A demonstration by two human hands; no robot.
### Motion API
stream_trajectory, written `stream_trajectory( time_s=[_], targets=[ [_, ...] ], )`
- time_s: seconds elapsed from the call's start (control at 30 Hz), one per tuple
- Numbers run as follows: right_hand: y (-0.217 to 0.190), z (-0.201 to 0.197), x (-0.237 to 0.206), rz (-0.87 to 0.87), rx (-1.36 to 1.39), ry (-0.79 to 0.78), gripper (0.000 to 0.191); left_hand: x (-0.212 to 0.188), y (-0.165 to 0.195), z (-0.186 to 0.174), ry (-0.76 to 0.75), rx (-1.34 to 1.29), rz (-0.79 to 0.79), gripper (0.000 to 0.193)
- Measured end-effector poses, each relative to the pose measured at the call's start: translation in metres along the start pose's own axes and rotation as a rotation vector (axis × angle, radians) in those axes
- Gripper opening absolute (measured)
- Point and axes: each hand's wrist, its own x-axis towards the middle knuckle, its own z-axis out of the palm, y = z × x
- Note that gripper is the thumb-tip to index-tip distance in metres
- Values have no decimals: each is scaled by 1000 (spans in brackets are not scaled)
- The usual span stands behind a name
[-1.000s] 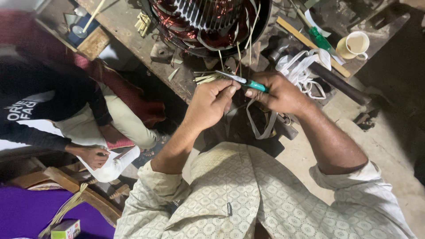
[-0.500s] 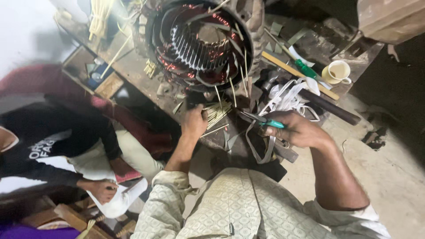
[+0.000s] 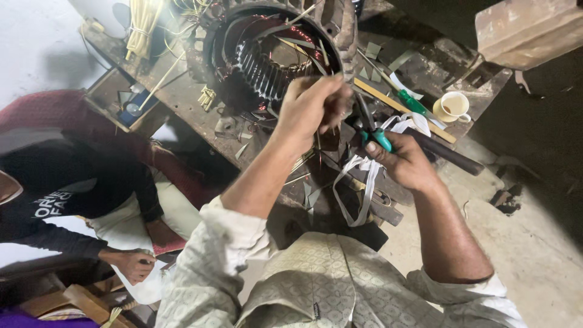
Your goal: The person uses pliers and a hammer to insert and secure wooden sticks into the slots of a motor stator. They repeatedly adjust the sticks and tap them into place while another person assists by holding the stator.
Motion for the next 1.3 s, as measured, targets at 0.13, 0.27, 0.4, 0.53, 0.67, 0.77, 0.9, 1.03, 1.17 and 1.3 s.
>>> stream_trajectory(
  time_s=[0.13,0.27,0.4,0.53,0.67,0.77,0.9,1.03,1.17,1.3],
  targets=[
    [-13,8,-3,31,-90,-65,31,-31,-17,-32,-39,98,2,32],
    [-23,20,8,53,-207,-137,33,-52,-27,-59,-76,172,-4,27],
    [-37,29,29,59,-302,-205,35,-57,-24,-65,-87,250,6,25],
    [-55,25,38,48,-339,-257,35,-59,-18,-65,-94,263,9,24],
    [-67,20,37,61,-410,-291,32,-60,-14,-70,-78,314,65,24],
    [-72,21,39,61,-416,-269,32,-61,-15,-69,-100,311,54,24],
    [-78,19,46,-41,-427,-332,32,-59,-16,-66,-114,269,26,24],
    [-85,17,47,78,-492,-343,34,-61,-10,-71,-53,287,10,26],
    [-90,20,47,149,-523,-354,33,-62,-6,-74,-72,310,66,25],
    [-98,15,45,85,-549,-343,36,-61,-1,-75,-69,303,45,25]
  ],
)
